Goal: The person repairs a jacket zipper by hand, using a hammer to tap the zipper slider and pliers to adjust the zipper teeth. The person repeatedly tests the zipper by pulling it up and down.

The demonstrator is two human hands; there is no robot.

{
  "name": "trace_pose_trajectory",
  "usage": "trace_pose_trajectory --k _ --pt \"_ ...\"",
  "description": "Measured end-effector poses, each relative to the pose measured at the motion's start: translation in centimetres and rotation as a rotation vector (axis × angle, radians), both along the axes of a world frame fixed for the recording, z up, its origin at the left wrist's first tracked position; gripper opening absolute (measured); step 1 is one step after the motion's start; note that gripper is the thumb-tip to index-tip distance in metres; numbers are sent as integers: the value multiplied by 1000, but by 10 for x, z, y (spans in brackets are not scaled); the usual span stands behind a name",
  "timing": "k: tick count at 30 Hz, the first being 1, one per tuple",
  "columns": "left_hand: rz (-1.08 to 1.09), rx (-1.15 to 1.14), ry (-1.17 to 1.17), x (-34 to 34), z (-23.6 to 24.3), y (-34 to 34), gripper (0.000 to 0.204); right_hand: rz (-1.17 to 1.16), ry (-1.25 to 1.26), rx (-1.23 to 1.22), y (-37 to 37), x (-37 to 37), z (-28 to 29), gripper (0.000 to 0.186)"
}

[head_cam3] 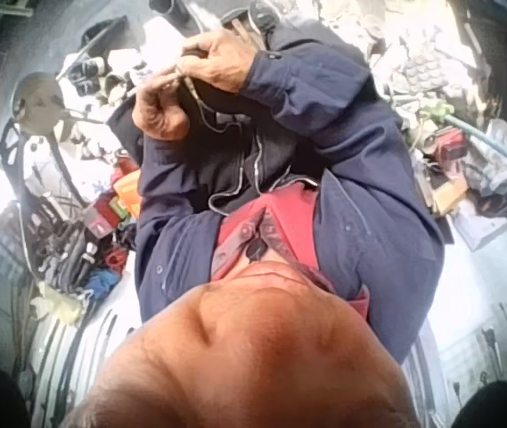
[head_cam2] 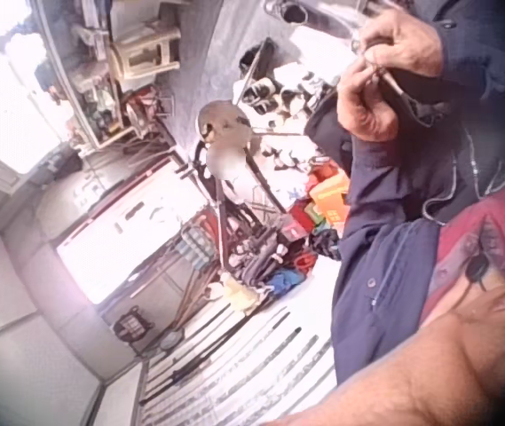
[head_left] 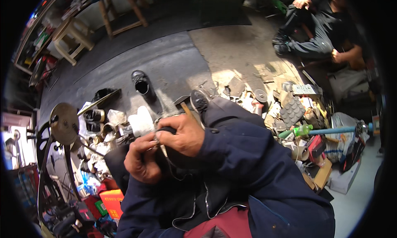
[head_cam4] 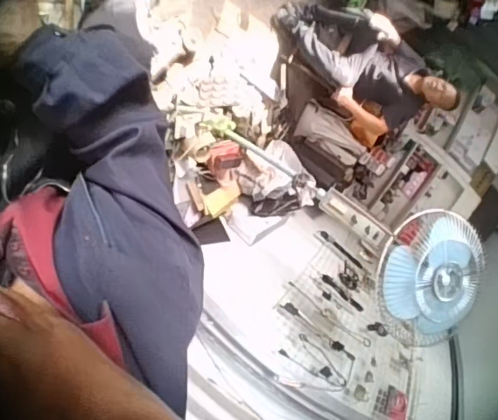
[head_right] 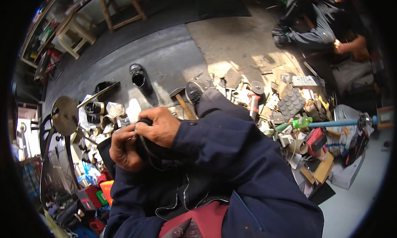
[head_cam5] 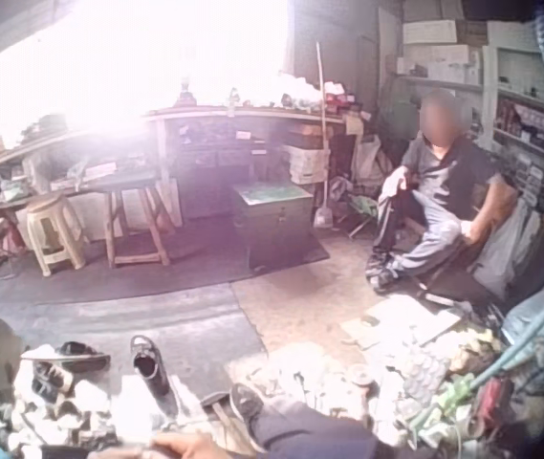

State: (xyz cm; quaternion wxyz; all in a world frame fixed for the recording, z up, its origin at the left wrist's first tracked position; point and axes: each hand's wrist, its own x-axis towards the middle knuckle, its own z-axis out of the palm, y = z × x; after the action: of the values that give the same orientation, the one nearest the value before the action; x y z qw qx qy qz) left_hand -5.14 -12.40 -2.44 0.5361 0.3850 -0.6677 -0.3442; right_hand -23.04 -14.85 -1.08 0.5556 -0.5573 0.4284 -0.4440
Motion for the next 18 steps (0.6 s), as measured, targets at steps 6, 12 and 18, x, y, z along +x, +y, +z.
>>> trace_pose_trajectory --k 6,12,18 --pt "-74 143 232 -4 -7 -4 8 -18 108 -19 -13 -2 -9 28" --pt "-2 186 168 8 -11 1 8 -247 397 -61 -23 -23 -3 45" --pt "-41 164 189 -2 -9 1 5 -132 330 -54 -22 -24 -1 44"
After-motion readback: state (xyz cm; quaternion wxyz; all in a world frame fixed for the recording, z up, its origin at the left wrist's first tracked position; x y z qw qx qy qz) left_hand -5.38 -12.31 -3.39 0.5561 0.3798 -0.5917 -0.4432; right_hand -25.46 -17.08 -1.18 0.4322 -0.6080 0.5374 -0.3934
